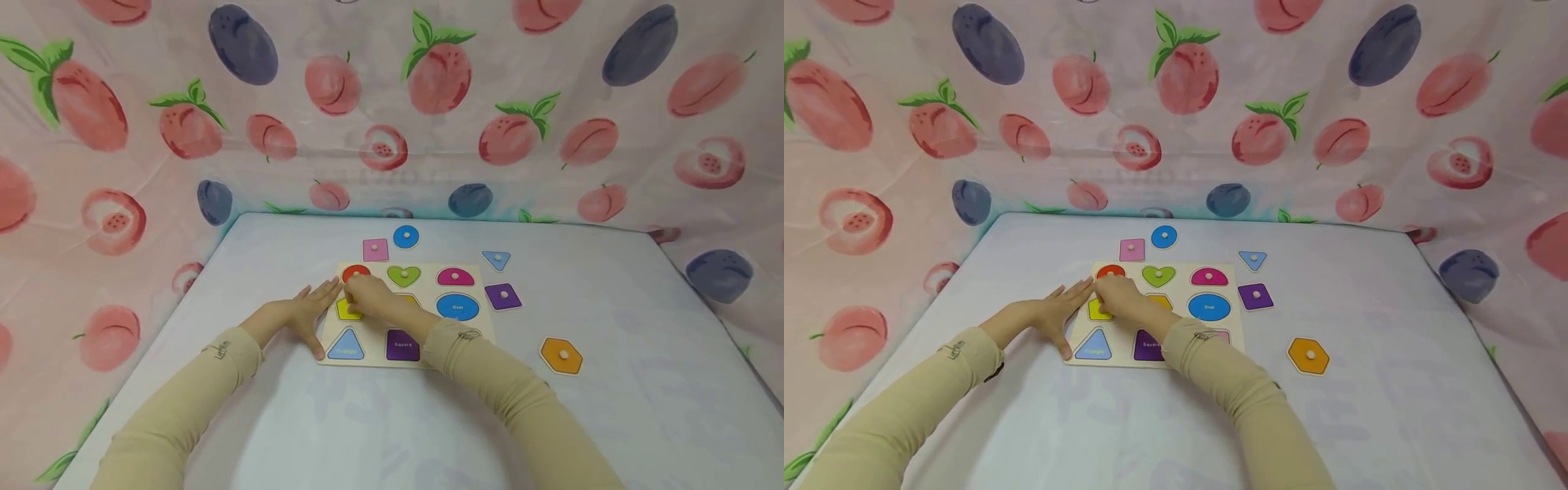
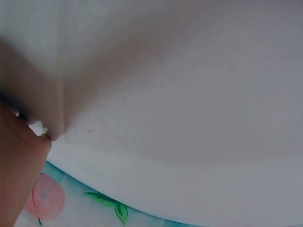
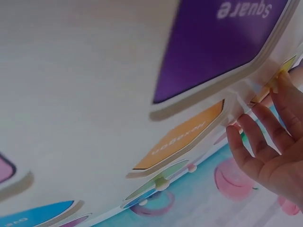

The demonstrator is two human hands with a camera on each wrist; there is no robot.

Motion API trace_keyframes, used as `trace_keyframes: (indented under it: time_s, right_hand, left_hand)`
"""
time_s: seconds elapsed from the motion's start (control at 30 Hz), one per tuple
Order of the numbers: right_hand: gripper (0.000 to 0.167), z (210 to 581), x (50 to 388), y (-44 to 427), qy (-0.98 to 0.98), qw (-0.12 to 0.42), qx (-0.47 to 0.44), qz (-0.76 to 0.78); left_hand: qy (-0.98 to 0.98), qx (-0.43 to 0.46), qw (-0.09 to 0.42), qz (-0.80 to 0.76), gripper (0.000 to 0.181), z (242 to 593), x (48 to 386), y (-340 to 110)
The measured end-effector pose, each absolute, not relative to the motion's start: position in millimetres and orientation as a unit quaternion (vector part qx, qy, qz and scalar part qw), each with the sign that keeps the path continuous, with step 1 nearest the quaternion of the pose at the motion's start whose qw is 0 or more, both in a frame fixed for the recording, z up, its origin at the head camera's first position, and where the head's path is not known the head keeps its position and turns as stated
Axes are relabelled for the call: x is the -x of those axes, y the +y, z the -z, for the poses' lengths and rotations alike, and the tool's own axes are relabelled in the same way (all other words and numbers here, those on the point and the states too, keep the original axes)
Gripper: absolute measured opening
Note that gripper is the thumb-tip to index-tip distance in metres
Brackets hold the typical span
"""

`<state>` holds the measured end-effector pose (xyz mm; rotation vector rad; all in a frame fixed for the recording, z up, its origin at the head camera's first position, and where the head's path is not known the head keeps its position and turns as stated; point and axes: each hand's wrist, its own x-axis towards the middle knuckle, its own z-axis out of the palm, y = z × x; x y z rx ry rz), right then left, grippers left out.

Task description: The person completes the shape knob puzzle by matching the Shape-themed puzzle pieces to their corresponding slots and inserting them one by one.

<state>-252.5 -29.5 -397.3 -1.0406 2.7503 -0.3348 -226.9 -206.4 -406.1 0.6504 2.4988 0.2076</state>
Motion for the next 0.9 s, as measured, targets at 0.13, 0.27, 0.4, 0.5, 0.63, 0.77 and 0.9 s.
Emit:
trace_keyframes:
  time_s: [0.13, 0.27, 0.4, 0.5, 0.63, 0.77, 0.9]
  right_hand:
    - [0.013, 396.9, 254.9, -31.8, 0.929, 0.083, 0.342, 0.112]
    - [0.015, 396.0, 256.8, -34.2, 0.932, 0.089, 0.337, 0.104]
    - [0.016, 395.4, 257.2, -35.9, 0.931, 0.093, 0.339, 0.099]
    - [0.014, 395.6, 257.4, -35.9, 0.928, 0.096, 0.344, 0.103]
    - [0.013, 395.9, 259.3, -36.4, 0.924, 0.101, 0.353, 0.105]
    - [0.015, 395.3, 263.0, -34.7, 0.923, 0.101, 0.359, 0.095]
    - [0.015, 392.7, 265.9, -32.1, 0.917, 0.12, 0.369, 0.096]
  left_hand:
    - [0.93, -0.241, 0.269, -0.067, 0.14, 404.8, 228.0, -205.3]
    - [0.928, -0.243, 0.272, -0.07, 0.141, 405.1, 228.3, -204.4]
    - [0.928, -0.243, 0.275, -0.07, 0.141, 405.4, 227.8, -204.2]
    - [0.927, -0.244, 0.276, -0.065, 0.141, 406.2, 227.7, -204.3]
    - [0.928, -0.242, 0.276, -0.066, 0.141, 407.0, 227.6, -206.5]
    - [0.927, -0.242, 0.276, -0.073, 0.141, 407.0, 227.8, -206.1]
    - [0.927, -0.239, 0.281, -0.073, 0.141, 404.4, 226.8, -204.2]
